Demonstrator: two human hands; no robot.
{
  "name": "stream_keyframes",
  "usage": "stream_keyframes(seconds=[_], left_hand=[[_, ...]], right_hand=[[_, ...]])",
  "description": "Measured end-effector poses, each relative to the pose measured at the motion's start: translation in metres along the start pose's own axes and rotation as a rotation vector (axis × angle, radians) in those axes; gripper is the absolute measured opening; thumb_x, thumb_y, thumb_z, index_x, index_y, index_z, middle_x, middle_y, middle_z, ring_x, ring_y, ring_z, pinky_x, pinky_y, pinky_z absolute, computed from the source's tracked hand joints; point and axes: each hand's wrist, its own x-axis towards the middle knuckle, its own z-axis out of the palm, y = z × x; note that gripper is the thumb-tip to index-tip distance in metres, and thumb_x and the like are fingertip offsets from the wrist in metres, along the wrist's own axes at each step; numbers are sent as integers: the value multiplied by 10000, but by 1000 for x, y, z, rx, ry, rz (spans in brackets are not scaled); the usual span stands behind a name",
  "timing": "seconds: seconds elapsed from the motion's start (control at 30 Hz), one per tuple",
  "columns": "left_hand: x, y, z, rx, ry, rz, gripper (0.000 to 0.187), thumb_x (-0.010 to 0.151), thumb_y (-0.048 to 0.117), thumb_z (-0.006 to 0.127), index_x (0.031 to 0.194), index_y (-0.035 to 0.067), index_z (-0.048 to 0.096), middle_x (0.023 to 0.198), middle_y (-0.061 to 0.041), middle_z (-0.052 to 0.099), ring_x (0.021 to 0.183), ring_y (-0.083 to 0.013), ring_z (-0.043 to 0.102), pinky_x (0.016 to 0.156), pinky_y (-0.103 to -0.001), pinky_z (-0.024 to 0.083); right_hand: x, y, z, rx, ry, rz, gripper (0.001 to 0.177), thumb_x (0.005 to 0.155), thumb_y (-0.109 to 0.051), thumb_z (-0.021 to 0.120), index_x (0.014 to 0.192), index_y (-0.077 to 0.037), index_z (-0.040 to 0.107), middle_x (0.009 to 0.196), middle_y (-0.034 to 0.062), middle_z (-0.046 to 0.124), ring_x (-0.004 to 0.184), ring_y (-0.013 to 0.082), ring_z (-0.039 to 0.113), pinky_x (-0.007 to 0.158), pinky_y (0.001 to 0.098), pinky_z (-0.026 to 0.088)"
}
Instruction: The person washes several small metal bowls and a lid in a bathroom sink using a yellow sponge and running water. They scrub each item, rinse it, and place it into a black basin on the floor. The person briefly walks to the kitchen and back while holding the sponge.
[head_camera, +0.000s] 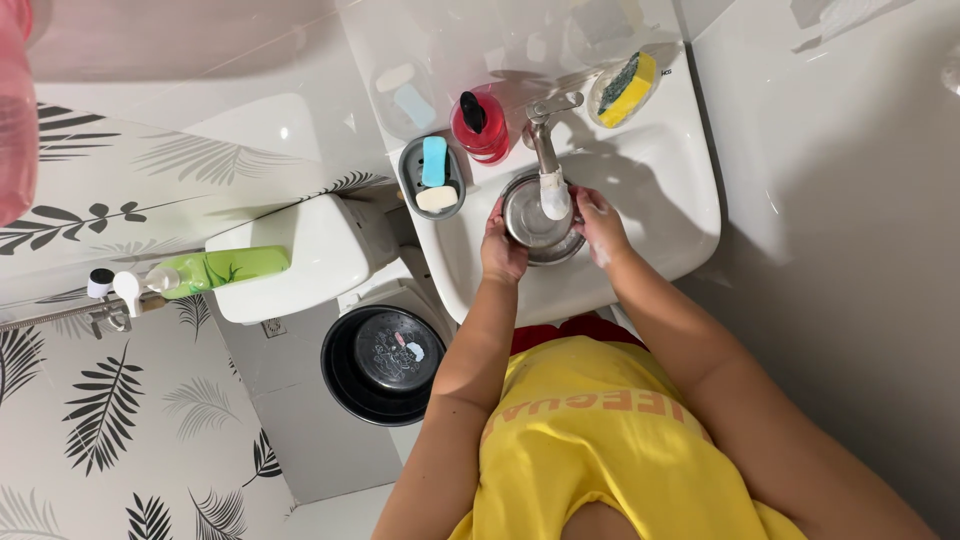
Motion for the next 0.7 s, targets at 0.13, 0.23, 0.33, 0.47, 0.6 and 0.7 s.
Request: stream_keyframes(seconds=[0.13, 0.23, 0.33, 0.47, 0.6, 0.7], left_hand=[[12, -16, 1, 107, 15, -122, 484, 1073, 428, 439, 1404, 99, 566, 1383, -130, 623, 1230, -298, 609, 1056, -470, 484], [23, -25, 2, 222, 79, -189, 594, 1050, 527, 509, 1405, 58, 593, 1372, -128, 651, 1199, -276, 633, 1023, -441, 500], [33, -35, 5, 441, 67, -152, 594, 1053, 530, 532, 1414, 63, 593, 1423, -114, 622, 1244, -245, 585, 1032, -395, 456], [39, -47, 2, 605, 3, -308, 547, 1033, 518, 490, 1426, 141, 539, 1440, -71, 555, 1269, -268, 538, 1022, -430, 445], [38, -52, 9, 502, -69, -484, 566, 970, 514, 480, 1414, 163, 500, 1416, -79, 518, 1235, -323, 567, 928, -534, 537], [20, -31, 29, 335, -158, -546, 572, 968, 480, 580, 1406, 117, 528, 1413, -93, 555, 1178, -356, 579, 847, -532, 556]], right_hand=[[2, -12, 7, 144, 18, 153, 387, 1047, -352, 543, 1276, -60, 653, 1114, 32, 730, 973, 122, 684, 825, 294, 576], [2, -5, -6, 228, -16, 166, 404, 1053, -362, 573, 1257, -24, 657, 1047, 31, 737, 907, 134, 682, 795, 300, 569], [2, -6, -24, 176, 85, 63, 375, 1063, -340, 623, 1235, -11, 677, 984, 53, 739, 846, 160, 683, 753, 324, 557], [-12, -19, -37, -785, 269, -363, 346, 1163, -349, 617, 1098, -27, 726, 911, 177, 726, 771, 322, 635, 775, 402, 536], [-46, -26, -25, -1241, -32, -544, 240, 1044, -324, 642, 1010, -89, 678, 876, 151, 717, 776, 340, 675, 699, 453, 519], [-65, -24, -19, -1404, -320, -748, 196, 977, -294, 670, 1010, -101, 657, 954, 110, 725, 884, 331, 690, 791, 466, 518]])
